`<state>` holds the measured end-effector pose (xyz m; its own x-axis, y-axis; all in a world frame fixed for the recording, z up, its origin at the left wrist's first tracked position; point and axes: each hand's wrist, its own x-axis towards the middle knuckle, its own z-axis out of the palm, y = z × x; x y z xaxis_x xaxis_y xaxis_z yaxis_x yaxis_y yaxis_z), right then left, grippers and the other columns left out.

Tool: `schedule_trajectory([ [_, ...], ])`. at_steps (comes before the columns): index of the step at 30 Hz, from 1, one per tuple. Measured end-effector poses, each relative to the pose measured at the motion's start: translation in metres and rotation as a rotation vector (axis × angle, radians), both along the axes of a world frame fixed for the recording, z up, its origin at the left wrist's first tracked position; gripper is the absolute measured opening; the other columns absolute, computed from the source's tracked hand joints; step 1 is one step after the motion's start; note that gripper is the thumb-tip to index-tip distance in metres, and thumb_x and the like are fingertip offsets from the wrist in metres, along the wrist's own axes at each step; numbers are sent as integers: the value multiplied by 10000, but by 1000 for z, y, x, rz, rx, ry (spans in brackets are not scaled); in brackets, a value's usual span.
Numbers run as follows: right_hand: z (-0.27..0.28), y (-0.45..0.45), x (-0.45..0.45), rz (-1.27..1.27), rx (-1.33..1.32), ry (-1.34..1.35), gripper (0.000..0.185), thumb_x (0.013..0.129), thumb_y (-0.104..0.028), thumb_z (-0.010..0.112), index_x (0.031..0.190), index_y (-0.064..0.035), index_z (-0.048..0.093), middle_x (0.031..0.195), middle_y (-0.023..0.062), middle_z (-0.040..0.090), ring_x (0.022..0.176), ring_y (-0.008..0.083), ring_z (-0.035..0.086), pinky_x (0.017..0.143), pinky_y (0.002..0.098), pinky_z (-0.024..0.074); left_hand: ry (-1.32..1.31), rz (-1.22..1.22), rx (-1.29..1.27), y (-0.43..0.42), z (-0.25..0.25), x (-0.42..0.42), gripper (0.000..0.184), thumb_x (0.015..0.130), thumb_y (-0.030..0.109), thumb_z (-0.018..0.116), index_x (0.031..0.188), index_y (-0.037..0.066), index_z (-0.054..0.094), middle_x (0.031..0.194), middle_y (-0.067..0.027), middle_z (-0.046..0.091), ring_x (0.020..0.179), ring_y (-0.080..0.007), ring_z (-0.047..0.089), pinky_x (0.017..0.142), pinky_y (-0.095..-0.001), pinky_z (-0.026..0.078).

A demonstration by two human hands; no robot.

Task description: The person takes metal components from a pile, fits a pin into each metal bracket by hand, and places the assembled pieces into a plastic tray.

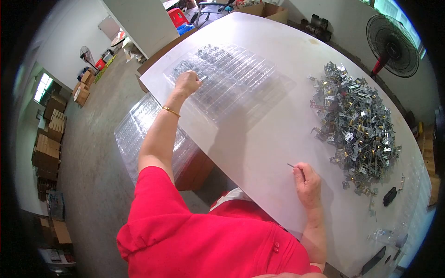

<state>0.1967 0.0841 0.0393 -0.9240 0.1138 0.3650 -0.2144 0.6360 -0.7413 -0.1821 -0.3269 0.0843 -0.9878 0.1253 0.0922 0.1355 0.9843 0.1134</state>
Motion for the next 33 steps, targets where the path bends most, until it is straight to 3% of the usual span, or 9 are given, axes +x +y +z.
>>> schedule_trajectory([
  [15, -2, 5, 0, -5, -5, 17, 80, 963, -87, 701, 1011, -64, 640, 876, 143, 691, 783, 366, 686, 673, 434, 537, 127, -106, 138, -8, -15, -5, 243, 804, 270, 760, 885, 46, 809, 890, -208, 761, 866, -378, 746, 801, -443, 576],
  [18, 1, 6, 2, 2, -30, 5, 81, 958, -88, 701, 1007, -69, 640, 882, 134, 695, 788, 355, 686, 678, 431, 536, 225, -93, 78, 11, -6, 7, 264, 838, 269, 750, 953, 34, 786, 925, -207, 757, 888, -371, 737, 812, -453, 568],
  [24, -4, 6, 2, -5, -32, 25, 88, 947, -89, 701, 999, -71, 631, 870, 127, 693, 773, 344, 680, 676, 432, 533, 345, -378, 341, 122, 46, 88, 184, 914, 191, 711, 965, 20, 756, 907, -186, 728, 848, -355, 711, 782, -438, 560],
  [25, -5, 6, 2, -10, -33, 36, 89, 947, -91, 700, 999, -72, 630, 864, 127, 691, 769, 345, 678, 676, 434, 532, 333, -446, 423, 144, 44, 101, 164, 925, 173, 704, 958, 20, 754, 901, -181, 724, 840, -350, 707, 773, -432, 559],
  [27, -6, 7, 3, 13, -55, 11, 79, 948, -97, 696, 993, -72, 636, 856, 129, 688, 767, 353, 676, 685, 443, 534, 328, -578, 470, 183, 30, 117, 118, 927, 113, 735, 1000, 22, 756, 891, -130, 727, 793, -239, 682, 733, -352, 539],
  [33, -10, 16, 4, 151, -28, 9, 84, 940, -152, 698, 954, -71, 679, 869, 127, 698, 831, 360, 683, 760, 464, 542, 16, -884, 603, 293, 5, 182, 102, 933, 124, 740, 983, 37, 762, 929, -119, 728, 810, -244, 701, 715, -371, 554],
])
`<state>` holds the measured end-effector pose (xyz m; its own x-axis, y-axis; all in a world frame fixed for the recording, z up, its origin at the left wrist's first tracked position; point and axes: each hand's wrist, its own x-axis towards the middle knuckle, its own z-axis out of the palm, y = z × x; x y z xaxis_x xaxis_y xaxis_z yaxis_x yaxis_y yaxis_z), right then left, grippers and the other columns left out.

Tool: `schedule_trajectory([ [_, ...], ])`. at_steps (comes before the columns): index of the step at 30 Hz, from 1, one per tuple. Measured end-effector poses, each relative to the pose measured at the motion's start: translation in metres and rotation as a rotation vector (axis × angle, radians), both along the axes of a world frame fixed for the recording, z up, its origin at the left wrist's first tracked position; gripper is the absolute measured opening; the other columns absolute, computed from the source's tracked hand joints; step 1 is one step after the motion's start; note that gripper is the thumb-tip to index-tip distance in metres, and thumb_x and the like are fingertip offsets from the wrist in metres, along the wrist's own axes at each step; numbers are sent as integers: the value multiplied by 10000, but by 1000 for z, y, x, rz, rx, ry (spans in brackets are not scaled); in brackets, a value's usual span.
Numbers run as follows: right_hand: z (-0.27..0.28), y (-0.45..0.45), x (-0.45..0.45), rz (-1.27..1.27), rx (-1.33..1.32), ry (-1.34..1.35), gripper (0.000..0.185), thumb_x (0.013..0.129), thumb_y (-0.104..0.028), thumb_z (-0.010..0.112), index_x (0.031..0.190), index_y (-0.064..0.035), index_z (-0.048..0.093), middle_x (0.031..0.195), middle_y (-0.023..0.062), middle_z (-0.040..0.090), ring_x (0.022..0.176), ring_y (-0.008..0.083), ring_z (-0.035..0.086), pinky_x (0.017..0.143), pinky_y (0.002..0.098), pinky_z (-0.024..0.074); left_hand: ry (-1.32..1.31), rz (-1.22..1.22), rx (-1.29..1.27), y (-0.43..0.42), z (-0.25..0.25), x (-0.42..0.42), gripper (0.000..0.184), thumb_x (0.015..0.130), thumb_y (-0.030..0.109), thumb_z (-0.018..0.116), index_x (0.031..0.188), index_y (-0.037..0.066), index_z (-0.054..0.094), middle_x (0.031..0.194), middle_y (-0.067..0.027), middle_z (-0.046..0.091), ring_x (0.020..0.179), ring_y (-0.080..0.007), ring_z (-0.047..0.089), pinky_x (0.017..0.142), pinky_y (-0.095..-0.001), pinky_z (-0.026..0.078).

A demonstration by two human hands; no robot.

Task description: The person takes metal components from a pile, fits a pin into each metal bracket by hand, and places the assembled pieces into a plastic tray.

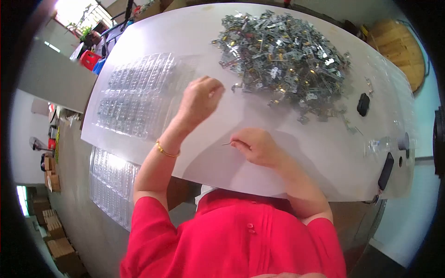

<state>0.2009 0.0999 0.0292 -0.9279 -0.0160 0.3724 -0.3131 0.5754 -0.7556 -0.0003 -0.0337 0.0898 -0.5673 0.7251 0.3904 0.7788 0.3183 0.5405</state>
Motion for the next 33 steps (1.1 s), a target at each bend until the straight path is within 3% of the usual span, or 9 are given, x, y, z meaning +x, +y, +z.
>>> schedule_trajectory([
  [2, 4, 1, 2, 32, 6, -49, 96, 938, -166, 699, 947, -71, 690, 888, 125, 705, 868, 354, 685, 789, 463, 544, -29, -90, -10, 26, -6, 20, 104, 928, 135, 747, 953, 34, 746, 928, -120, 722, 845, -270, 701, 764, -386, 556],
  [7, 7, -1, 4, 21, 7, -116, 101, 937, -171, 691, 959, -73, 700, 940, 115, 715, 939, 345, 683, 835, 456, 540, 158, -252, -49, 73, -13, 55, 214, 899, 153, 768, 1093, 85, 711, 1005, -99, 679, 998, -318, 646, 924, -447, 498],
  [11, 12, 0, 5, 33, 41, -156, 99, 937, -163, 678, 972, -74, 704, 961, 113, 715, 972, 342, 682, 851, 456, 537, 255, -318, -121, 98, -9, 69, 244, 895, 122, 739, 1130, 94, 683, 1046, -92, 642, 1052, -307, 622, 944, -436, 484],
  [17, 5, 1, 5, 41, 18, -79, 107, 947, -184, 673, 980, -88, 706, 1001, 117, 718, 958, 338, 682, 819, 461, 541, 431, -389, -173, 107, -23, 58, 258, 857, 34, 673, 1109, 89, 686, 1037, -72, 670, 1027, -285, 632, 929, -427, 486],
  [20, -1, -1, 5, 21, 23, -42, 91, 932, -163, 676, 964, -81, 699, 970, 117, 720, 952, 333, 688, 814, 462, 546, 504, -362, -77, 101, -23, 54, 281, 822, 0, 664, 1091, 75, 685, 1039, -70, 688, 993, -271, 646, 912, -415, 494],
  [23, -8, -4, 2, 6, 64, -15, 76, 913, -137, 683, 951, -72, 692, 932, 118, 717, 922, 339, 691, 805, 466, 548, 571, -349, 49, 97, -26, 46, 222, 813, 23, 633, 1028, 77, 645, 993, -52, 648, 938, -255, 617, 860, -401, 468],
  [33, -7, -3, 2, -7, 54, 55, 55, 913, -124, 645, 929, -72, 653, 893, 114, 704, 886, 339, 691, 796, 478, 541, 649, -406, 57, 83, -32, 42, 261, 802, 82, 672, 1058, 71, 620, 974, -44, 615, 894, -244, 600, 830, -390, 476],
])
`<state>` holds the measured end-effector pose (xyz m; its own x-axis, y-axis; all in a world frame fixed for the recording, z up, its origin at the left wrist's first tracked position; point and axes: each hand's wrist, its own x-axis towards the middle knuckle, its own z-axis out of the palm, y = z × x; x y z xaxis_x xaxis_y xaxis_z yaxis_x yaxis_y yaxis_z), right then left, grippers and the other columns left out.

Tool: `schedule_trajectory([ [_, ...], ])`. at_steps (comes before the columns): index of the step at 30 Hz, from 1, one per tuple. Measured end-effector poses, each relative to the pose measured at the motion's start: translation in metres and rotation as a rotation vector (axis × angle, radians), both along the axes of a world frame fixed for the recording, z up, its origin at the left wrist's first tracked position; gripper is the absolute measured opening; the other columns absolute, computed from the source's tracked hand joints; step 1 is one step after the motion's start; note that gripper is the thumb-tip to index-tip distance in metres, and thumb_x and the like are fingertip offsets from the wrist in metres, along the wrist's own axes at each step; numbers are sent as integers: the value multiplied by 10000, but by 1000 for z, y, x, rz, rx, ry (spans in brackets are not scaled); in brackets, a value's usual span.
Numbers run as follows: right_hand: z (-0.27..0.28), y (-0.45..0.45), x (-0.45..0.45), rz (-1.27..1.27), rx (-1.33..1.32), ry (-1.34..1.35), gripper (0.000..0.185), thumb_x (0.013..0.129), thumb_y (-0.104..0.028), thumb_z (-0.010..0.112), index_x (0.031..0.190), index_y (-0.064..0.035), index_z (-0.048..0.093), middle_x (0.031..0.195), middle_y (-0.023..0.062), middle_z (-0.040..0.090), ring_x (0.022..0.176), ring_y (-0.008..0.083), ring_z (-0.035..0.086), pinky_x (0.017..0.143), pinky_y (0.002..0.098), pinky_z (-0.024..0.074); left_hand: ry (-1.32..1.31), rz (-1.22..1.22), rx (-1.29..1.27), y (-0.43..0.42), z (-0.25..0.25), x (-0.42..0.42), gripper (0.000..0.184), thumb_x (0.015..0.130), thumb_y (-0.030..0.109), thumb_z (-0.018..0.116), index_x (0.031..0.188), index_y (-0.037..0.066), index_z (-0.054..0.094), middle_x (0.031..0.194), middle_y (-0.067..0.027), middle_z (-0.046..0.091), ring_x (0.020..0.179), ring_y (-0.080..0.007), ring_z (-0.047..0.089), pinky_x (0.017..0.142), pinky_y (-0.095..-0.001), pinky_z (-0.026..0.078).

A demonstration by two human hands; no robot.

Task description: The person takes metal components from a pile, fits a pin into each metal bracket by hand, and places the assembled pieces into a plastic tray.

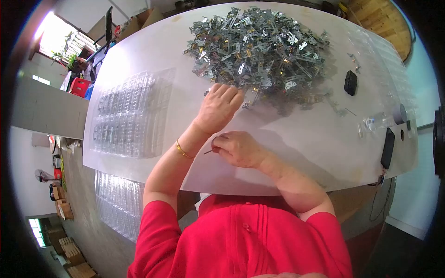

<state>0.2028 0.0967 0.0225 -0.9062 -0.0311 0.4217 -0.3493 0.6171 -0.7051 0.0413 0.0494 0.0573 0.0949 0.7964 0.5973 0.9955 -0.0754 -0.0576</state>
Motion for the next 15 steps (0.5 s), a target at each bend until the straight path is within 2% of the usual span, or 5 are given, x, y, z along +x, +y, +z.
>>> schedule_trajectory([
  [5, 0, 1, 0, 19, -19, -10, 56, 916, -126, 621, 928, -77, 645, 894, 106, 702, 893, 332, 695, 811, 476, 542, -3, -53, -20, 2, -1, 5, 273, 797, 78, 672, 1066, 64, 623, 997, -50, 611, 897, -248, 594, 822, -390, 481],
  [8, 2, 2, 2, 7, -11, 0, 70, 922, -146, 628, 931, -78, 644, 887, 106, 701, 884, 334, 692, 802, 478, 540, -21, -66, 55, 3, 1, 2, 260, 803, 65, 679, 1058, 73, 635, 1003, -42, 632, 897, -241, 607, 829, -389, 490],
  [13, 1, 0, 2, -16, 63, -74, 112, 957, -204, 634, 954, -93, 650, 873, 118, 697, 875, 338, 688, 779, 479, 540, -229, 26, 85, -4, 18, 6, 176, 849, 11, 664, 1010, 82, 665, 942, -68, 682, 891, -275, 657, 828, -404, 514],
  [15, 3, 0, 3, -18, 31, -87, 112, 965, -210, 641, 971, -100, 656, 867, 121, 695, 868, 342, 686, 774, 481, 538, -437, 73, 101, -4, 19, 7, 142, 881, -3, 658, 999, 75, 675, 923, -92, 703, 870, -288, 678, 800, -391, 528],
])
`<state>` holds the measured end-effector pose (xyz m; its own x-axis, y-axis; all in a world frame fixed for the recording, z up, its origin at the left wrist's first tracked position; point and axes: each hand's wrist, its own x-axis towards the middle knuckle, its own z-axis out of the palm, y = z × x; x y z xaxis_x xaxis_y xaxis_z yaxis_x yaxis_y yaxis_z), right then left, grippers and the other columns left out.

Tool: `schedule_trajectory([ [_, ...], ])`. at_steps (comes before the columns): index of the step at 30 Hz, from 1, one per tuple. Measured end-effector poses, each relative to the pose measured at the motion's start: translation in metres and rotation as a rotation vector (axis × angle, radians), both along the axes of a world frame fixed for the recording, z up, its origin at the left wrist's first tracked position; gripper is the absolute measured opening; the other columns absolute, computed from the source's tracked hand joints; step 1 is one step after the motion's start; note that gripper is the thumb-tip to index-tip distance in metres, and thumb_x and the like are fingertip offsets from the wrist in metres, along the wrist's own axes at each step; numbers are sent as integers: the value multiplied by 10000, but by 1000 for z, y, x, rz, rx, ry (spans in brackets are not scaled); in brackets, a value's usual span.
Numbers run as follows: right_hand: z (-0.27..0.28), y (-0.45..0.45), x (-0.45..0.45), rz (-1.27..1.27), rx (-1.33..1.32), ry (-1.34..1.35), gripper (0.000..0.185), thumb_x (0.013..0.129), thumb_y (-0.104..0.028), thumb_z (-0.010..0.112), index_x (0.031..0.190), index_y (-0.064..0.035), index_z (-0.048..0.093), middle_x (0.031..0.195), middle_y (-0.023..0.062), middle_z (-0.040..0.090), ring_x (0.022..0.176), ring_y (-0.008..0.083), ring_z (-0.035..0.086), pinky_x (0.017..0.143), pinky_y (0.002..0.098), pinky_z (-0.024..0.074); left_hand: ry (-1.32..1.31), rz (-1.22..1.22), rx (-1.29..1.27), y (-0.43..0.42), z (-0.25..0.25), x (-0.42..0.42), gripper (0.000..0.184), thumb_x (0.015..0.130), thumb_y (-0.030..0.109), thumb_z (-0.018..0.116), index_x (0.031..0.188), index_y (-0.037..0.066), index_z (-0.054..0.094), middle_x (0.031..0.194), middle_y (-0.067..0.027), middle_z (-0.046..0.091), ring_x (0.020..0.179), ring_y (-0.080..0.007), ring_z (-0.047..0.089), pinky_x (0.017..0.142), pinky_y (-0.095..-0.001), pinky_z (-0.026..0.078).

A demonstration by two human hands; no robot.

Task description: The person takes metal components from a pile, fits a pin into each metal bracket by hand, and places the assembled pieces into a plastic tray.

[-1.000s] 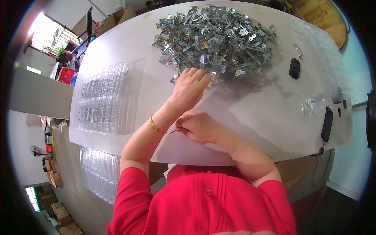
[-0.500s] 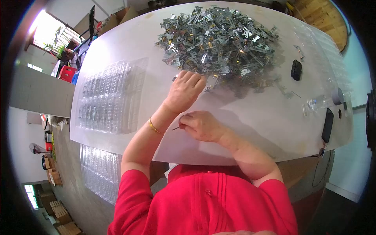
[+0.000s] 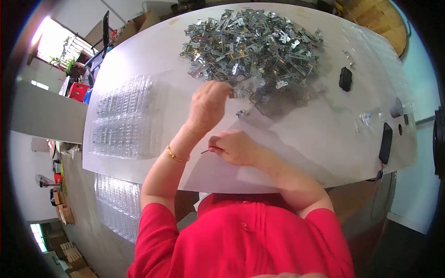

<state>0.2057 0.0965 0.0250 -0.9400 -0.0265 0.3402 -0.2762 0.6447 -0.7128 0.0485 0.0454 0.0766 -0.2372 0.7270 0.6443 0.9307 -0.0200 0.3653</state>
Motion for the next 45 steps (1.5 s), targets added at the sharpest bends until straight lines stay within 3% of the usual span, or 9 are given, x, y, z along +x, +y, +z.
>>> schedule_trajectory([
  [2, -1, 1, 2, 0, -38, -1, 99, 963, -193, 659, 982, -96, 663, 875, 125, 694, 865, 348, 682, 770, 471, 538, -291, 65, -5, -3, 2, 1, 111, 918, -8, 648, 997, 61, 685, 920, -122, 722, 852, -289, 701, 763, -365, 539],
  [6, -7, 1, -2, 28, -181, 50, 80, 949, -136, 696, 994, -75, 671, 867, 128, 685, 809, 335, 670, 747, 417, 542, -927, 99, 77, -13, -7, -17, 60, 999, 30, 647, 1031, 15, 696, 916, -63, 742, 825, -148, 685, 727, -279, 528],
  [11, 8, 12, 0, -72, -488, 49, 68, 1003, -115, 667, 1056, -73, 662, 860, 72, 678, 752, 200, 658, 704, 327, 534, -1551, 26, 166, -48, -21, -39, 64, 1029, 64, 626, 1042, 2, 639, 913, -104, 666, 717, -159, 606, 738, -317, 535],
  [13, 16, 14, 0, -212, -737, 100, 50, 1019, -91, 648, 1065, -73, 655, 863, 52, 669, 767, 157, 654, 688, 307, 522, -1741, -46, 203, -60, -37, -45, 37, 1022, 51, 622, 1035, 25, 645, 906, -96, 686, 728, -163, 619, 757, -336, 546],
  [18, 17, 35, -8, -466, -824, 334, 83, 1065, -124, 631, 1110, -56, 650, 972, -10, 658, 773, 58, 574, 688, 233, 498, -1961, -215, 207, -73, -58, -38, 43, 1020, 38, 608, 1061, 49, 617, 888, -72, 670, 734, -152, 595, 760, -343, 519],
  [31, 20, 39, -7, -451, -845, 208, 117, 1077, -138, 617, 1126, -34, 640, 968, 23, 715, 811, 103, 719, 718, 267, 616, -1735, -202, -50, -69, -36, -12, 201, 1030, 179, 670, 1093, -10, 646, 987, -84, 686, 885, -174, 653, 791, -337, 537],
  [35, 27, 42, -4, -540, -845, 188, 118, 1082, -145, 609, 1125, -39, 636, 948, 24, 711, 773, 95, 704, 687, 264, 609, -1070, 151, 1, -58, -32, -7, 270, 1051, 195, 647, 1207, -25, 653, 1103, -109, 717, 998, -164, 671, 890, -313, 544],
  [39, 19, 45, -7, -540, -809, 183, 123, 1086, -162, 606, 1122, -49, 638, 928, 13, 699, 754, 85, 685, 670, 262, 603, -216, 151, 6, -44, -15, 13, 307, 960, 157, 744, 1224, 33, 646, 1112, -130, 717, 1015, -263, 682, 932, -406, 525],
  [45, 19, 46, -6, -537, -745, 165, 147, 1078, -204, 634, 1114, -62, 651, 902, -13, 662, 745, 59, 614, 642, 236, 551, -235, -69, -154, -26, -17, 36, 369, 959, 125, 716, 1300, 54, 594, 1062, -138, 720, 988, -355, 680, 867, -450, 533],
])
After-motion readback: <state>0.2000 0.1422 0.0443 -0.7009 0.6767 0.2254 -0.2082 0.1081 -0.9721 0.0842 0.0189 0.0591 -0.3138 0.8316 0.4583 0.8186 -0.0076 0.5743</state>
